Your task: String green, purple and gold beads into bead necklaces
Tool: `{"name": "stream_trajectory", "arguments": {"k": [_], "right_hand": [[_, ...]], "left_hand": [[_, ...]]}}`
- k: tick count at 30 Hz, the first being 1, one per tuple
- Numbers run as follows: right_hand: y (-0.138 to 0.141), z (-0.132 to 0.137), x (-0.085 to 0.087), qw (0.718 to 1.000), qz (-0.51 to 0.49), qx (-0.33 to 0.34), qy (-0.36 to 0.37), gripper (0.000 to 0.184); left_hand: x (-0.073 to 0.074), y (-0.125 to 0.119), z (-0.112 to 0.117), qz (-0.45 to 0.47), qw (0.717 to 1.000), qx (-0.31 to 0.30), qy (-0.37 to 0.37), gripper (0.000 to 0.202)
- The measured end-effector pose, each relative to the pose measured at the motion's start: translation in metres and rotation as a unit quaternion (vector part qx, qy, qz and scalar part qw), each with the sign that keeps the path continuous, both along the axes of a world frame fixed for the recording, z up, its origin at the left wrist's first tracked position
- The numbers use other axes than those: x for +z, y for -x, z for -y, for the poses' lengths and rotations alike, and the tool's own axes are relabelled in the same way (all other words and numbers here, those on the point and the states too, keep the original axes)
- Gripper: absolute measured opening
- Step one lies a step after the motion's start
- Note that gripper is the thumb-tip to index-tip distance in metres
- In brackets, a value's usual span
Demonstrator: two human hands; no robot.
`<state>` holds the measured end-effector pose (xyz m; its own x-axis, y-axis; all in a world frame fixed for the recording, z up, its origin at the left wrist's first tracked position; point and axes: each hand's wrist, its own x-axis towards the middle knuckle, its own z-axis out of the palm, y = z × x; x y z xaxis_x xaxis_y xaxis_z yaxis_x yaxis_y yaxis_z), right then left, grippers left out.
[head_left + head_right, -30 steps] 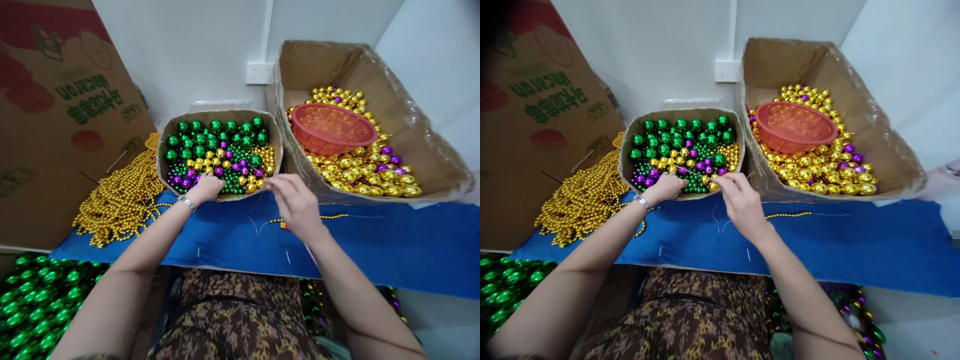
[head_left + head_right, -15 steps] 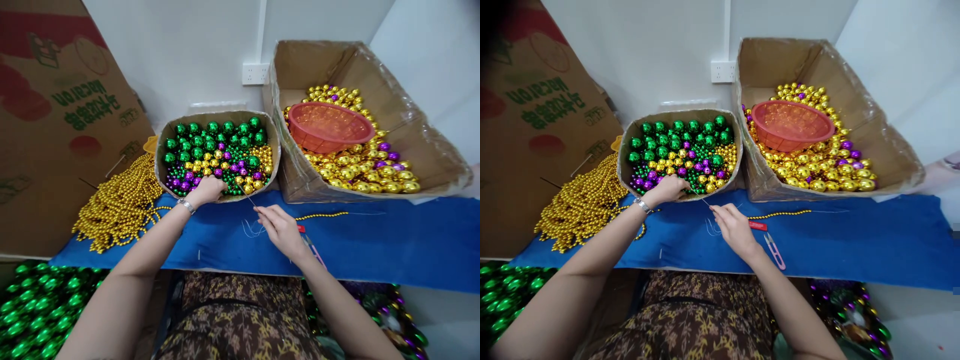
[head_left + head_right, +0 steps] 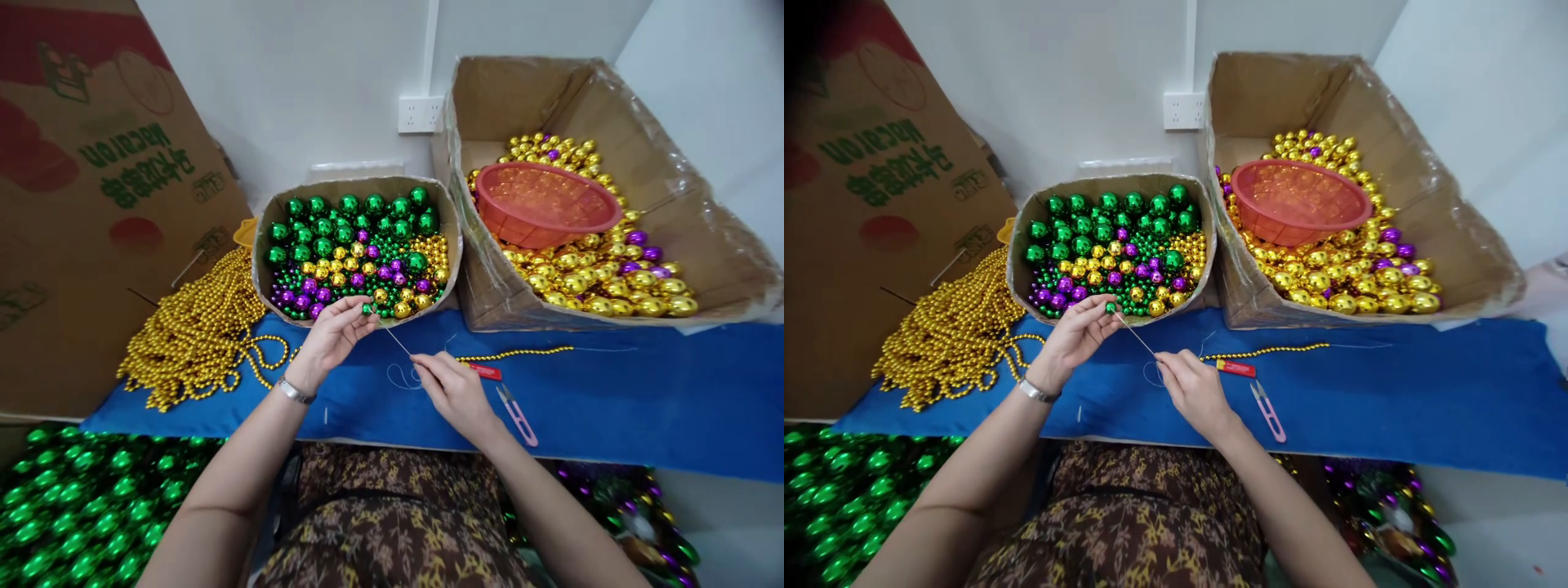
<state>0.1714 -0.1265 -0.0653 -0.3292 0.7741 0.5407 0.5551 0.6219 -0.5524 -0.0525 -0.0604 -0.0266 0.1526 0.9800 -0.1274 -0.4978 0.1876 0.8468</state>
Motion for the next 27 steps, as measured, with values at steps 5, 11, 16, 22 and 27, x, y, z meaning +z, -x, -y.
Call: {"name": "stream_trajectory", "arguments": {"k": [5,11,16,22,27], "right_hand": [[0.000,0.001,0.000,1.000,0.029,0.002,-0.002,0.023],[-0.001,0.002,-0.002,0.999,0.039,-0.007,-0.004,0.024],[-0.001,0.003,-0.003,0.999,0.041,-0.001,-0.011,0.024],[-0.001,0.004,-0.002,0.999,0.048,0.002,-0.011,0.023],[-0.002,0.003,-0.006,0.997,0.075,-0.003,-0.019,0.024]], "left_hand": [[-0.007,0.001,0.010,0.042,0.999,0.022,0.024,0.020],[-0.011,0.003,0.013,0.075,0.996,0.039,0.022,0.023],[-0.013,0.003,0.015,0.076,0.997,0.026,0.020,0.023],[-0.012,0.002,0.017,0.063,0.997,0.026,0.022,0.026],[-0.012,0.001,0.020,0.019,0.999,0.038,-0.001,0.028]]}}
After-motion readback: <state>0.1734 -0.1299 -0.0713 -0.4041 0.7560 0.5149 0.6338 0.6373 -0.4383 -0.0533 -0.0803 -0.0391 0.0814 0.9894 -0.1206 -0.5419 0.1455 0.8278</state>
